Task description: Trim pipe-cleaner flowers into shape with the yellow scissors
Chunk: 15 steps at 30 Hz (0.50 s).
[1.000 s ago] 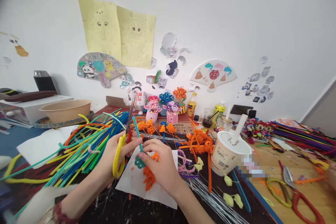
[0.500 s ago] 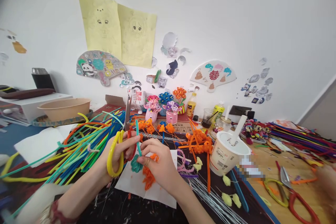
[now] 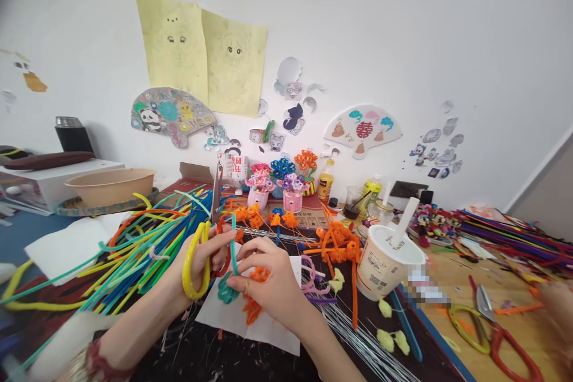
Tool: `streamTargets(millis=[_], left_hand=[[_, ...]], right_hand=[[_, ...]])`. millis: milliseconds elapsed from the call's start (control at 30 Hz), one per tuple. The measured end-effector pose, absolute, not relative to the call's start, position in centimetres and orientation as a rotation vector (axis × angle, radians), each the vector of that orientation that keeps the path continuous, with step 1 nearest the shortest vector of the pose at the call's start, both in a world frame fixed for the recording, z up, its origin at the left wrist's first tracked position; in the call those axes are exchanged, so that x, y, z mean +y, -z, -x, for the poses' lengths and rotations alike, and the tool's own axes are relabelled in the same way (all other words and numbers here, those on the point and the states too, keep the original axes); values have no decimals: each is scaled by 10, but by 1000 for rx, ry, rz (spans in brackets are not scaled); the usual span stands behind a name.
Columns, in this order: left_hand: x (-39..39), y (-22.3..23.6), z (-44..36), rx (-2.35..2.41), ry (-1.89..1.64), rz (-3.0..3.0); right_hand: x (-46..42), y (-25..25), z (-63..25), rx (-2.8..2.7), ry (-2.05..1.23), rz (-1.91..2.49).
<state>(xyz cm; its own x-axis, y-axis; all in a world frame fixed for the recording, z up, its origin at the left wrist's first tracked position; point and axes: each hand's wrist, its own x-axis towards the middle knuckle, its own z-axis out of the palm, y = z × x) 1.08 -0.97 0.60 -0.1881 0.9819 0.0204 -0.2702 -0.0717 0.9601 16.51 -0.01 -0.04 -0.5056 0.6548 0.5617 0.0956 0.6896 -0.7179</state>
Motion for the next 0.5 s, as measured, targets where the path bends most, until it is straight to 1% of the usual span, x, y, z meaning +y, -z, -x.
streamTargets(millis=[133, 367, 500], left_hand=[[-9, -4, -12, 1110, -1492, -962], [-11, -5, -15, 1127, -1479, -1003], [-12, -6, -16, 1130, -1479, -1006]], right_hand=[[1, 1, -164, -1966, -883, 566], [5, 4, -164, -1901, -1177, 596], [8, 7, -166, -1850, -1227, 608]])
